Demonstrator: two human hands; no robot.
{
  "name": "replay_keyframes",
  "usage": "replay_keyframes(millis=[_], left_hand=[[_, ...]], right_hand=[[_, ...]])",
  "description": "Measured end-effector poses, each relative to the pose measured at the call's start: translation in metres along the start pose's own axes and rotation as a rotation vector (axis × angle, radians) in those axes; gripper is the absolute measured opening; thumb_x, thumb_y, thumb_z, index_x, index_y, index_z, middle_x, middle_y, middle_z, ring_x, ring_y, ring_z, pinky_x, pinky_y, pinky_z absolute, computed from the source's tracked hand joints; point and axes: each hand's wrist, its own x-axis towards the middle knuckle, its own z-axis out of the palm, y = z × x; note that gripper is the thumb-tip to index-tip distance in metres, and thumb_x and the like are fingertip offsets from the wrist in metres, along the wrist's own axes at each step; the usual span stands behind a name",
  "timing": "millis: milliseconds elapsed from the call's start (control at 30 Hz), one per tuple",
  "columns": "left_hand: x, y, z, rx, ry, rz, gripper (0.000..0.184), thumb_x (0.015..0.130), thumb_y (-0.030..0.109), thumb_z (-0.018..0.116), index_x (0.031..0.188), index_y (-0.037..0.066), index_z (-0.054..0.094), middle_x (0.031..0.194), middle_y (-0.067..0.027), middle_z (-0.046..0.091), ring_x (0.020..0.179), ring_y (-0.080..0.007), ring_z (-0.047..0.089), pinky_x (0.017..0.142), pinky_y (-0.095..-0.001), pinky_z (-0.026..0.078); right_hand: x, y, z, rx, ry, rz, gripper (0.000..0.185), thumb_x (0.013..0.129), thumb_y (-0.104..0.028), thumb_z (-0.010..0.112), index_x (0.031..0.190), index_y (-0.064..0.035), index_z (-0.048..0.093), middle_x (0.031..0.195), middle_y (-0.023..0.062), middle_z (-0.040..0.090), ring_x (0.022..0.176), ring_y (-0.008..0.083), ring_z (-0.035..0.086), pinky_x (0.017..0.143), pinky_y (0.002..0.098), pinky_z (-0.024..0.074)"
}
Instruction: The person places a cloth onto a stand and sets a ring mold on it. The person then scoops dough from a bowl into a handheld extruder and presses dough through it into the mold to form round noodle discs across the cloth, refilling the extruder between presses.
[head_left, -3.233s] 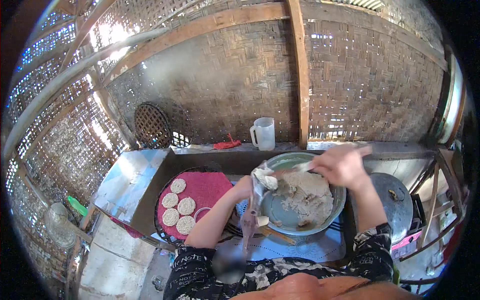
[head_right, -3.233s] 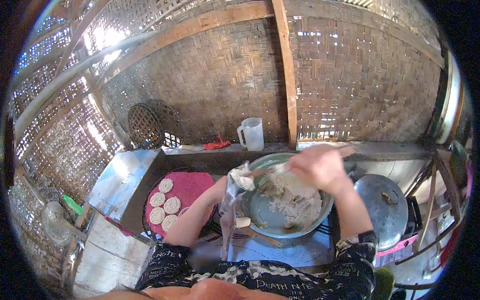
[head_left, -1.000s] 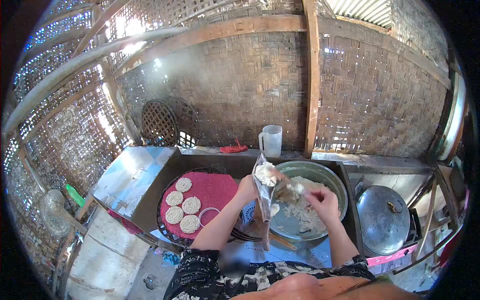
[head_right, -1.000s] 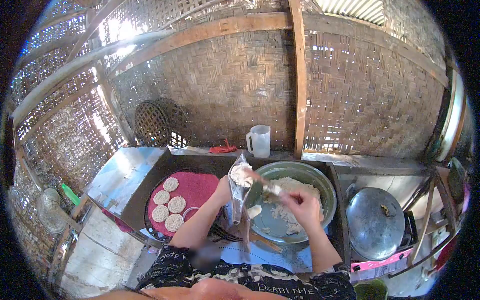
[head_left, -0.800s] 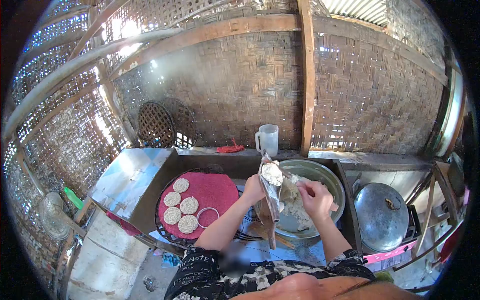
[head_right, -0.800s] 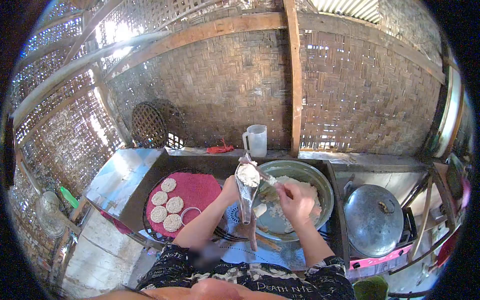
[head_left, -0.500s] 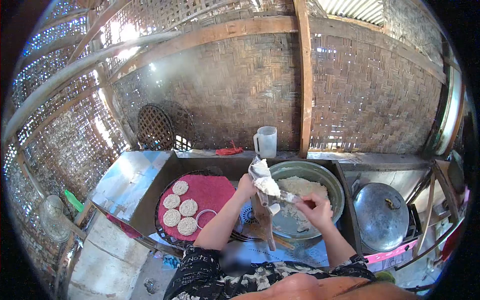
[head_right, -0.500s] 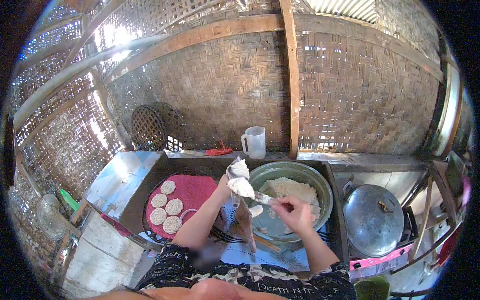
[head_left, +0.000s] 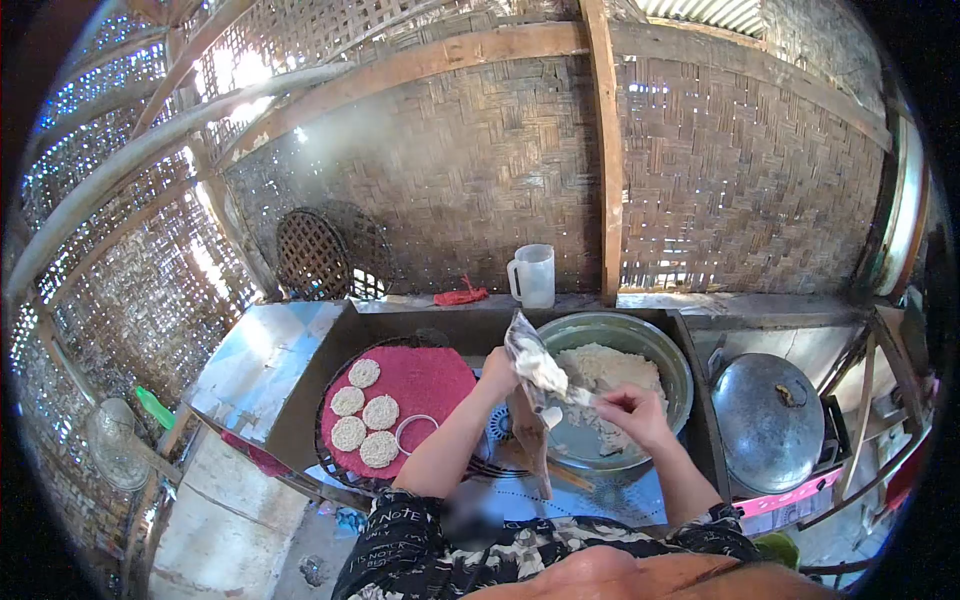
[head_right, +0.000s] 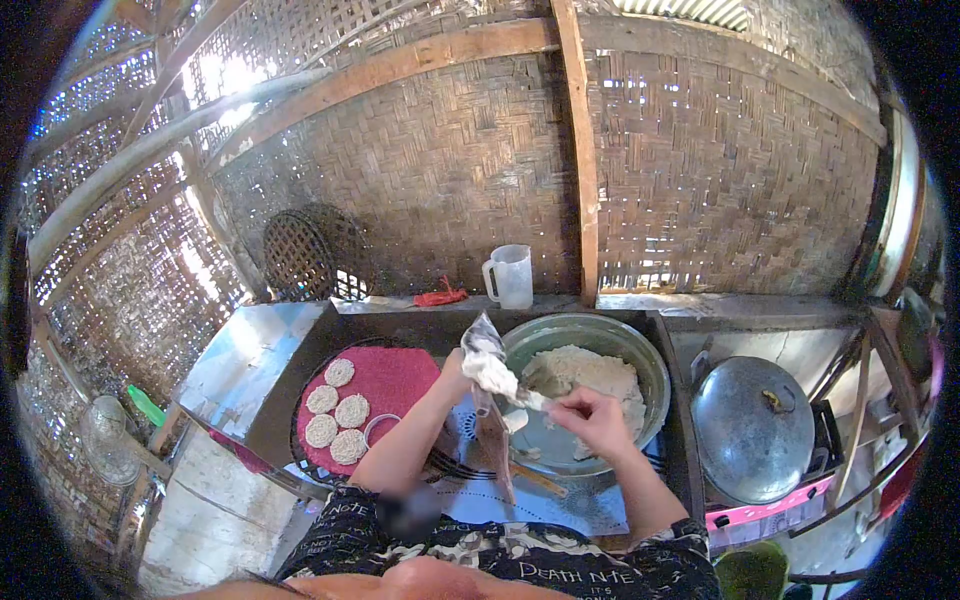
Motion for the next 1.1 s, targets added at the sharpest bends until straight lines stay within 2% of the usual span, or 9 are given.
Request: replay_keyframes(millis=[67,167,200,367,433,533,667,800,1100], left_hand=[[-0.003,0.011,-0.022,0.417,-0.092,0.335,0.026,0.072,0.019,0.061,0.092,0.003,0.063,0.088,-0.0128,0.065,0.080,-0.0237,0.062,0.071,-0.0331,0.048],[-0.024,0.053,-0.051,-0.468,-0.145,-0.037,0.024,0.064,0.007,0.069,0.087,0.006,0.061,0.078,-0.0035,0.060,0.072,-0.0165,0.059,0.064,-0.0308,0.047],[-0.031,0.060,-0.059,-0.749,-0.103,-0.217,0.029,0.061,0.004,0.071,0.087,0.006,0.059,0.074,-0.0023,0.057,0.069,-0.0155,0.058,0.061,-0.0303,0.047],[-0.041,0.099,-0.072,-0.994,-0.158,0.166,0.022,0.059,0.006,0.064,0.074,0.009,0.048,0.073,-0.0018,0.044,0.065,-0.0224,0.056,0.060,-0.0357,0.046],[-0.049,0.118,-0.071,-1.136,-0.189,0.270,0.023,0.058,0.006,0.064,0.074,0.010,0.049,0.077,-0.0016,0.044,0.067,-0.0225,0.055,0.062,-0.0367,0.046],[-0.067,0.133,-0.077,-1.244,-0.374,0.423,0.034,0.057,0.010,0.069,0.088,0.013,0.055,0.079,-0.0022,0.042,0.071,-0.0224,0.055,0.071,-0.0410,0.046],[-0.106,0.146,-0.101,-0.939,-0.053,0.380,0.046,0.061,0.018,0.075,0.100,0.003,0.054,0.107,-0.0081,0.050,0.099,-0.0215,0.054,0.087,-0.0381,0.042],[-0.156,0.125,-0.148,-0.544,-0.117,0.047,0.070,0.061,0.022,0.076,0.120,0.000,0.047,0.130,-0.0116,0.043,0.116,-0.0203,0.044,0.097,-0.0320,0.034],[-0.214,0.140,-0.134,0.598,0.183,0.151,0.044,0.059,0.025,0.069,0.101,0.011,0.062,0.094,-0.0075,0.062,0.091,-0.0271,0.057,0.086,-0.0383,0.041]], right_hand=[[0.001,0.010,-0.020,0.222,-0.122,0.126,0.019,0.069,-0.011,0.072,0.081,0.0005,0.065,0.079,0.0077,0.065,0.071,0.0095,0.060,0.063,0.0229,0.0466],[0.003,0.020,-0.046,-0.615,0.054,0.270,0.032,0.075,-0.032,0.067,0.078,-0.0002,0.066,0.082,0.0060,0.066,0.078,0.0139,0.060,0.071,0.0310,0.0472],[0.004,0.022,-0.040,-0.469,0.006,0.243,0.036,0.076,-0.036,0.064,0.084,-0.0011,0.063,0.088,0.0072,0.064,0.082,0.0159,0.059,0.074,0.0324,0.0459],[-0.004,0.032,0.013,0.254,-0.237,0.148,0.061,0.082,-0.055,0.048,0.116,-0.0053,0.053,0.116,0.0129,0.054,0.103,0.0259,0.053,0.089,0.0395,0.0395],[-0.011,0.012,0.058,0.919,-0.741,0.301,0.080,0.079,-0.067,0.037,0.135,-0.0106,0.028,0.129,0.0145,0.043,0.106,0.0303,0.051,0.092,0.0426,0.0371],[-0.033,-0.024,0.102,1.510,-1.002,0.582,0.086,0.077,-0.071,0.033,0.137,-0.0108,0.021,0.130,0.0158,0.041,0.080,0.0288,0.059,0.064,0.0370,0.0486],[-0.024,-0.006,0.107,1.668,-1.113,0.510,0.081,0.078,-0.069,0.032,0.132,-0.0090,0.030,0.123,0.0247,0.044,0.046,0.0204,0.053,0.025,0.0231,0.0344],[-0.004,-0.054,0.082,1.392,-0.805,0.424,0.080,0.079,-0.067,0.037,0.126,-0.0016,0.036,0.108,0.0253,0.052,0.047,0.0168,0.053,0.028,0.0204,0.0365],[0.024,-0.096,0.112,0.487,-0.707,-0.117,0.081,0.079,-0.047,0.057,0.137,-0.0050,0.019,0.108,0.0137,0.051,0.068,0.0139,0.057,0.051,0.0197,0.0458]])
